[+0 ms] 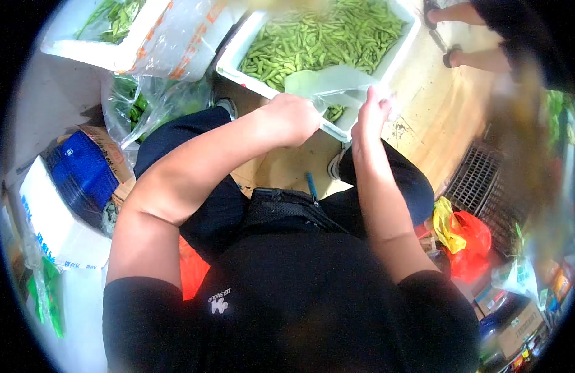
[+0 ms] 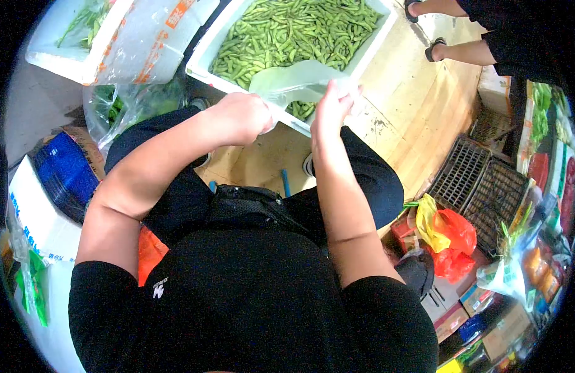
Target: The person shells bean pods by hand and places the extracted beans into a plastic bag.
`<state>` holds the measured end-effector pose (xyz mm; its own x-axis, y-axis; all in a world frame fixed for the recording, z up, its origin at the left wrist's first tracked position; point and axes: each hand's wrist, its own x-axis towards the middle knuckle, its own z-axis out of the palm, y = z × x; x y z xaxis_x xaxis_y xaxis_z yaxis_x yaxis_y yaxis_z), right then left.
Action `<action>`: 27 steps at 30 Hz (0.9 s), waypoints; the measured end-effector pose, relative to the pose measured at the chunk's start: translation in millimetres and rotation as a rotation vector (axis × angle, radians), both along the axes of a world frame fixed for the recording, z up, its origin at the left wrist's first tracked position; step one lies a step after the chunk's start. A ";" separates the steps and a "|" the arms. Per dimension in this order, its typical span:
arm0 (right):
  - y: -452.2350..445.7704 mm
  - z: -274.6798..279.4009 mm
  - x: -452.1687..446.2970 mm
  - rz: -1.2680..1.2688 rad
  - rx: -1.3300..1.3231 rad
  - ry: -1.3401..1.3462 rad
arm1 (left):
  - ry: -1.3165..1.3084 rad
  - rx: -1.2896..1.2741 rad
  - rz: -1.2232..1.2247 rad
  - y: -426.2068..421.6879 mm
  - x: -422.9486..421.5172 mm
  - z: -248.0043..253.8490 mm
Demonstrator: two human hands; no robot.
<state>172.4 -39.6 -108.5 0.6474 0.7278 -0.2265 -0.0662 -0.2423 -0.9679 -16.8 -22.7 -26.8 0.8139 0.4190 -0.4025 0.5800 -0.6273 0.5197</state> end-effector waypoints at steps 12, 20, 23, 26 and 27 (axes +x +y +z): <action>16.4 27.1 -44.0 0.508 -0.018 0.093 | 0.041 -0.157 -0.086 -22.0 7.2 -22.9; 121.6 -94.9 -93.4 1.347 -0.130 -0.941 | -0.095 -0.030 0.072 -4.5 -16.6 -8.8; 140.3 -109.2 -118.8 1.500 -0.095 -1.111 | -0.050 -0.011 0.108 11.7 -26.2 2.4; 152.8 -131.6 -136.6 1.532 -0.030 -1.257 | -0.142 -0.015 0.171 22.1 -40.5 12.0; 153.4 -140.5 -140.2 1.531 -0.031 -1.311 | -0.005 -0.073 0.114 27.9 -39.9 15.0</action>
<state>32.2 113.7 -249.1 -0.6302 0.7370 -0.2442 0.7755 0.5817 -0.2454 -56.7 5.3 -11.8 0.7649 0.4781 -0.4317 0.6425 -0.5180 0.5647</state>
